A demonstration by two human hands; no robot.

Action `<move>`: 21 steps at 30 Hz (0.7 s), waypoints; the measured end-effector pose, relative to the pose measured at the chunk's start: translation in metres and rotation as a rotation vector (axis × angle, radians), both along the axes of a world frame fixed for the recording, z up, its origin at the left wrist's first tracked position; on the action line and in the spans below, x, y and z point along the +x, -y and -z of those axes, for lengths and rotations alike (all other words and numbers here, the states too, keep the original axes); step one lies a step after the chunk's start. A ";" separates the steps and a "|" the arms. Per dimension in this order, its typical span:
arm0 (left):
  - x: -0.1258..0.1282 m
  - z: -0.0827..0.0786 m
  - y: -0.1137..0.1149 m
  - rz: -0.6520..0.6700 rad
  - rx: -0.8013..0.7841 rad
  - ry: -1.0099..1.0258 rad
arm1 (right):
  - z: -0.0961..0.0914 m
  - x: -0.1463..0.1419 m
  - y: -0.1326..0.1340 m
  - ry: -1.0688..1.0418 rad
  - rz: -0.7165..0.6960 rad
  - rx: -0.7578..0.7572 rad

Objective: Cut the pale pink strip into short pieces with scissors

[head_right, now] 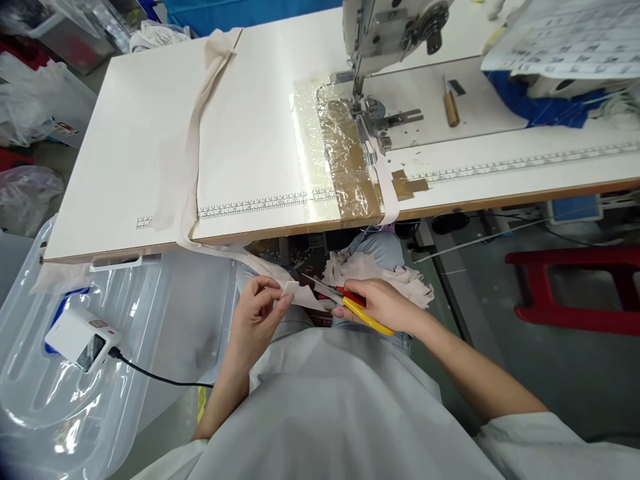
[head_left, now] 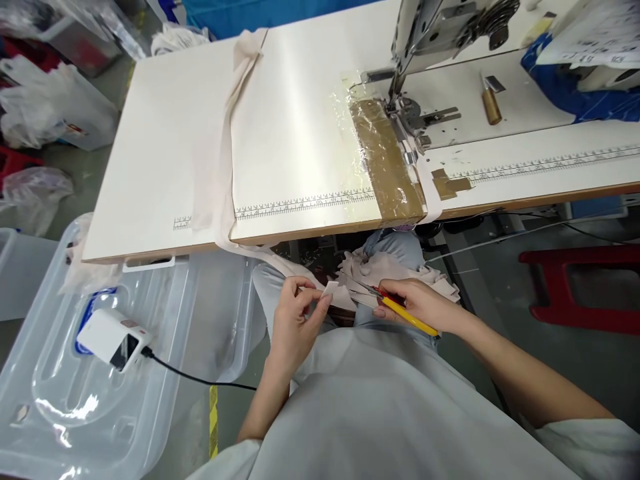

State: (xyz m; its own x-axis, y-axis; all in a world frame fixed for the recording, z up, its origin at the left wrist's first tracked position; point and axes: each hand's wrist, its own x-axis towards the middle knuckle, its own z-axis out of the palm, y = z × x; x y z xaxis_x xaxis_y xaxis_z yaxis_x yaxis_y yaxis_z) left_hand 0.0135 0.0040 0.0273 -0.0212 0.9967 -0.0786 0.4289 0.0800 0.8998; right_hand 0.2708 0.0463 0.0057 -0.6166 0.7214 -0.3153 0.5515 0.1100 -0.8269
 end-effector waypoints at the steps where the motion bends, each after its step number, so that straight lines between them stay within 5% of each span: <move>1: -0.001 0.000 0.001 0.011 -0.043 0.048 | 0.000 0.000 0.000 0.001 -0.014 -0.012; 7: -0.003 0.000 0.001 0.093 -0.484 0.560 | -0.005 -0.003 -0.015 -0.021 -0.186 -0.155; 21: -0.010 0.018 -0.002 0.038 -0.601 0.741 | -0.003 -0.018 -0.040 0.043 -0.415 -0.239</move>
